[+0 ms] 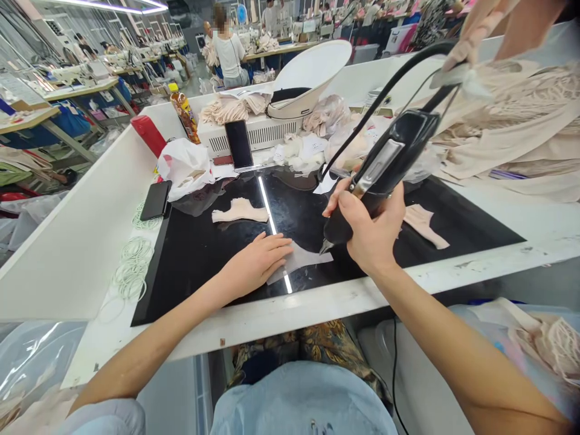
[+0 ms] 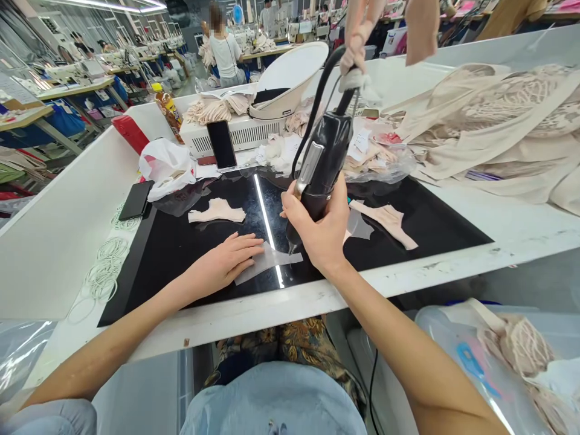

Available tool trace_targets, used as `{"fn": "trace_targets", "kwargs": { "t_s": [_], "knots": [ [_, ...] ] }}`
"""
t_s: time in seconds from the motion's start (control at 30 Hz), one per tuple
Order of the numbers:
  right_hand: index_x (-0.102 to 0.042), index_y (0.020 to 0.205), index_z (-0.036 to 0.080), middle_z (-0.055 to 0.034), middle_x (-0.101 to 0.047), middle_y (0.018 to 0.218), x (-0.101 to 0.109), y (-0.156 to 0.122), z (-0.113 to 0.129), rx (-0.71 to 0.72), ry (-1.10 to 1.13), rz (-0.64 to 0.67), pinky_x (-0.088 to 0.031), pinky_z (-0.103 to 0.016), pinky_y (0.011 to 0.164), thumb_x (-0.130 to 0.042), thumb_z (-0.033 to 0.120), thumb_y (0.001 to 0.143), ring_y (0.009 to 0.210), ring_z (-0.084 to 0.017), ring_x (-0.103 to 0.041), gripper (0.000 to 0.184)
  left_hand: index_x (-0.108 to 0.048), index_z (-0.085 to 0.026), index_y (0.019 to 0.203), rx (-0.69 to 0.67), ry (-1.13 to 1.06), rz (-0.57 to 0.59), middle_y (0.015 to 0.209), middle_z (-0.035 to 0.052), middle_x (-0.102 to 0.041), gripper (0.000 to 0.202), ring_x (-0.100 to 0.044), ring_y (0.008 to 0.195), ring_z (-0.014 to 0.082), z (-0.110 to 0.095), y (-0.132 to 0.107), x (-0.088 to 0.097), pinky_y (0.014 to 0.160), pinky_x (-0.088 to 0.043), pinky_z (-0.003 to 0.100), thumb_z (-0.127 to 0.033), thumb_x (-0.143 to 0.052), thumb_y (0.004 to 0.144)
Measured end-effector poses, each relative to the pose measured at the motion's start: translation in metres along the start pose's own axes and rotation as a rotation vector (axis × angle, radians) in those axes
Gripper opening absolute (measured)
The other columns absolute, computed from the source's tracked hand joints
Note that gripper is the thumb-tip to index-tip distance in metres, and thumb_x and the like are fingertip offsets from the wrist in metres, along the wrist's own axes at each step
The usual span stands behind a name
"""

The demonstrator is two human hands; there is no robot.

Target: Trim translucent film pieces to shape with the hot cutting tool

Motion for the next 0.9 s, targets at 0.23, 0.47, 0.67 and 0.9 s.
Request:
{"fn": "trace_targets", "kwargs": {
  "t_s": [0.23,0.47,0.67,0.9],
  "knots": [
    [-0.058,0.098,0.030,0.0014,-0.063,0.083,-0.023,-0.010,-0.004,-0.066,0.054,0.033,-0.057,-0.035,0.055,-0.081,0.037,0.079,0.060,-0.014,-0.060,0.031,-0.055,-0.027,0.142,-0.077,-0.087,0.051,0.153,0.0068,-0.053,0.039,-0.041,0.147,0.0268,0.004,0.005,-0.008,0.124,-0.026,0.055,-0.033,-0.050,0.104],
    [-0.053,0.101,0.030,0.0026,-0.061,0.082,-0.040,-0.016,-0.010,-0.086,0.026,0.059,-0.056,-0.034,0.061,-0.077,0.043,0.083,0.063,-0.014,-0.059,0.033,-0.055,-0.025,0.141,-0.084,-0.115,0.063,0.151,0.0108,-0.053,0.042,-0.039,0.148,0.0299,0.002,0.003,-0.009,0.123,-0.025,0.059,-0.038,-0.054,0.102],
    [-0.052,0.099,0.029,0.0033,-0.063,0.083,-0.044,-0.020,-0.011,-0.086,0.060,0.071,-0.056,-0.033,0.062,-0.078,0.039,0.082,0.064,-0.013,-0.060,0.033,-0.055,-0.023,0.140,-0.056,-0.107,0.079,0.153,0.0119,-0.051,0.044,-0.040,0.148,0.0307,0.002,0.004,-0.009,0.122,-0.023,0.063,-0.039,-0.059,0.099],
    [-0.053,0.101,0.029,0.0037,-0.063,0.083,-0.042,-0.024,-0.009,-0.095,0.087,0.096,-0.055,-0.034,0.062,-0.077,0.033,0.083,0.064,-0.013,-0.060,0.031,-0.055,-0.026,0.141,-0.050,-0.121,0.069,0.153,0.0108,-0.052,0.046,-0.042,0.146,0.0305,0.003,0.004,-0.009,0.123,-0.020,0.063,-0.042,-0.060,0.098]
  ]
}}
Point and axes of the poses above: each hand's wrist, its own y-axis towards the middle knuckle, its own x-axis out of the back of the hand, z = x × y, the point moved 7 cm from there along y, towards the middle knuckle
